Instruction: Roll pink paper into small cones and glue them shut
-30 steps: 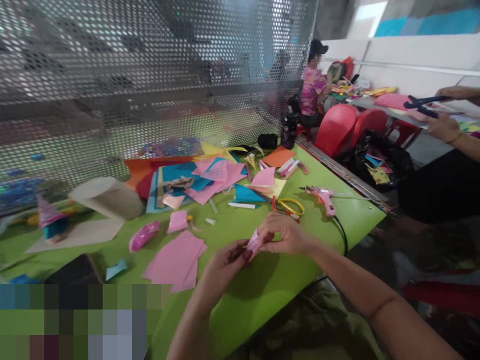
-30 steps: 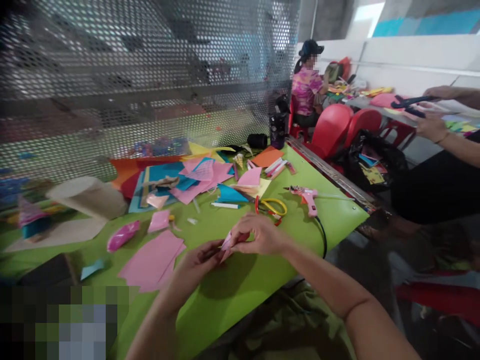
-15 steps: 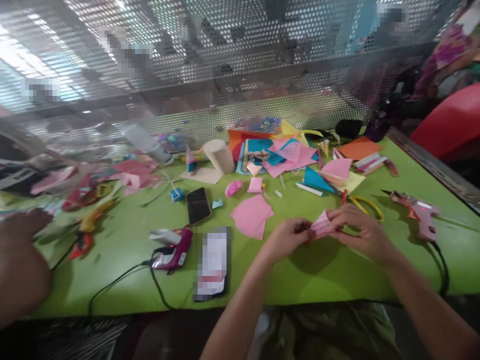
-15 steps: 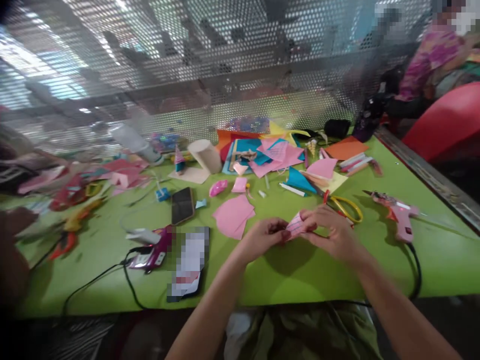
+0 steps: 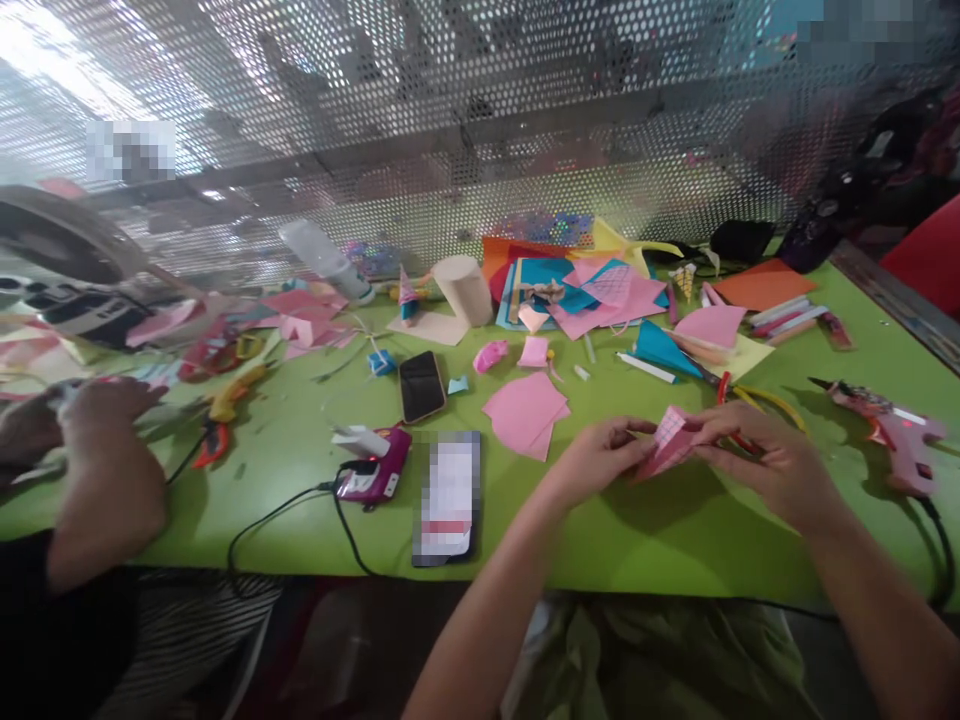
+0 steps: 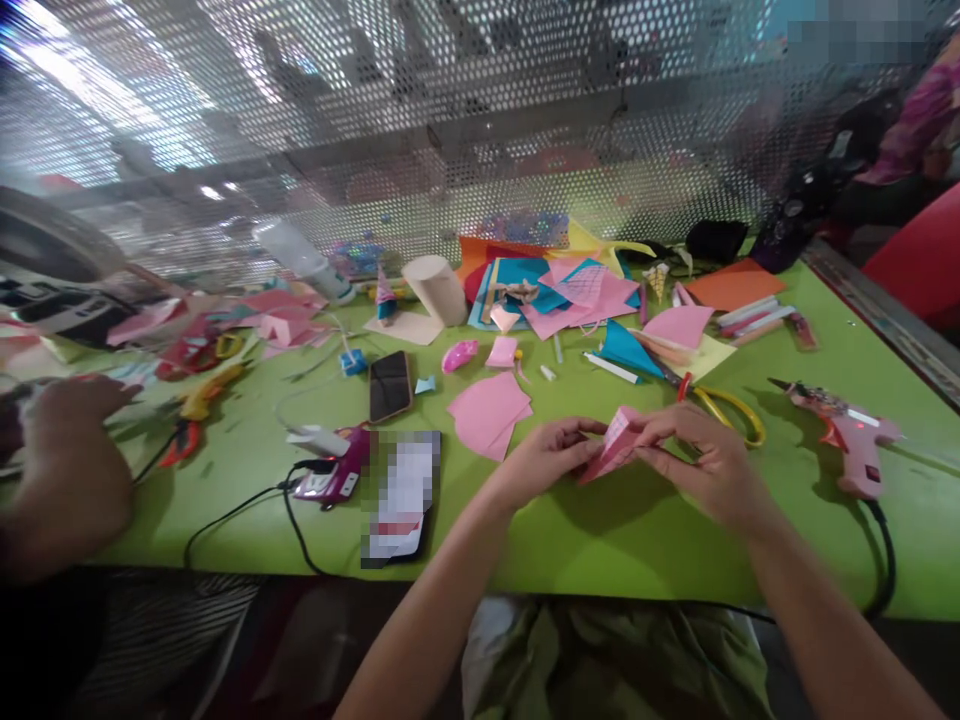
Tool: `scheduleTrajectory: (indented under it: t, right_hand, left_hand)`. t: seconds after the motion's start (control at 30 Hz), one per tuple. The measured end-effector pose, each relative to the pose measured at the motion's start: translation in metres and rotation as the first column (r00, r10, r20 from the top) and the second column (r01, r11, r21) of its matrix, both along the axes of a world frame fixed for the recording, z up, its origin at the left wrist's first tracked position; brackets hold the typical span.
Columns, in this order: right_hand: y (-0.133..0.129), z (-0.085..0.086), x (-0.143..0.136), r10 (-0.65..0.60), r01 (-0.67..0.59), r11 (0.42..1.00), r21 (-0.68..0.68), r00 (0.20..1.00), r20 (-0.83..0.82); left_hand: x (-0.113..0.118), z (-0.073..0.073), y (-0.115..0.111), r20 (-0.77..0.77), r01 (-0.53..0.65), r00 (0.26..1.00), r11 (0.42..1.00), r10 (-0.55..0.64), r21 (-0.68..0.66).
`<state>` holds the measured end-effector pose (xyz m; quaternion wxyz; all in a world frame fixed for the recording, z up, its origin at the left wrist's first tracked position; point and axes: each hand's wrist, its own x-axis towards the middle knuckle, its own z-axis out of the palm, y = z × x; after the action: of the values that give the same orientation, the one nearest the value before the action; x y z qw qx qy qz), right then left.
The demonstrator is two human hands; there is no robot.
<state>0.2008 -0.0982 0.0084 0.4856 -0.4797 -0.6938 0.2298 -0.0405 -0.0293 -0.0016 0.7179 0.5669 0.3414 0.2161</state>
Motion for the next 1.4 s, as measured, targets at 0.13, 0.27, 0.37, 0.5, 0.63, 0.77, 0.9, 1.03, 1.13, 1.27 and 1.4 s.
scheduleTrajectory:
  t: [0.13, 0.27, 0.37, 0.5, 0.63, 0.77, 0.9, 1.03, 1.13, 1.27, 1.4]
  right_hand:
    - [0.0, -0.002, 0.001, -0.038, 0.037, 0.999, -0.012, 0.998, -0.04]
    - [0.0, -0.002, 0.002, -0.023, 0.022, 1.0, -0.014, 0.998, -0.055]
    - [-0.001, 0.0, 0.002, 0.001, -0.001, 1.0, -0.002, 0.999, -0.053]
    - [-0.002, 0.003, 0.001, 0.022, -0.021, 0.999, 0.041, 0.999, -0.025]
    - [-0.002, 0.008, 0.001, 0.039, -0.043, 0.995, 0.092, 0.998, 0.044]
    - [-0.002, 0.011, 0.0, 0.021, -0.026, 0.994, 0.107, 0.999, 0.047]
    - [-0.003, 0.009, 0.001, 0.031, -0.034, 0.994, 0.099, 0.999, 0.039]
    - [-0.003, 0.006, 0.002, 0.058, -0.062, 0.993, 0.098, 0.998, 0.039]
    - [-0.002, 0.007, 0.0, 0.031, -0.037, 0.992, 0.119, 0.998, 0.055]
    - [-0.001, 0.006, -0.002, -0.019, 0.01, 0.993, 0.121, 0.997, 0.074]
    - [0.0, 0.003, -0.001, -0.024, 0.018, 0.995, 0.099, 0.997, 0.068]
  left_hand:
    - [-0.004, 0.006, 0.0, 0.008, 0.021, 1.0, 1.0, -0.021, -0.013]
    - [-0.005, 0.005, 0.001, 0.044, 0.034, 0.999, 0.998, -0.032, -0.052]
    - [-0.003, 0.003, 0.001, 0.065, 0.011, 0.998, 0.997, -0.006, -0.079]
    - [-0.001, 0.001, 0.001, 0.082, 0.007, 0.997, 0.996, 0.001, -0.09]
    - [0.0, 0.0, 0.0, 0.057, -0.012, 0.998, 0.998, 0.016, -0.068]
    - [-0.001, 0.0, 0.0, 0.002, -0.038, 0.999, 0.998, 0.038, -0.045]
    - [-0.002, 0.001, 0.001, 0.027, -0.052, 0.998, 0.997, 0.054, -0.057]
    - [-0.002, -0.001, 0.003, 0.057, -0.047, 0.997, 0.995, 0.052, -0.091]
    - [-0.001, -0.003, 0.005, 0.038, -0.047, 0.998, 0.996, 0.05, -0.077]
    - [0.003, -0.006, 0.005, 0.007, -0.052, 0.999, 0.998, 0.052, -0.047]
    - [0.006, -0.006, 0.004, 0.045, -0.057, 0.997, 0.992, 0.063, -0.115]
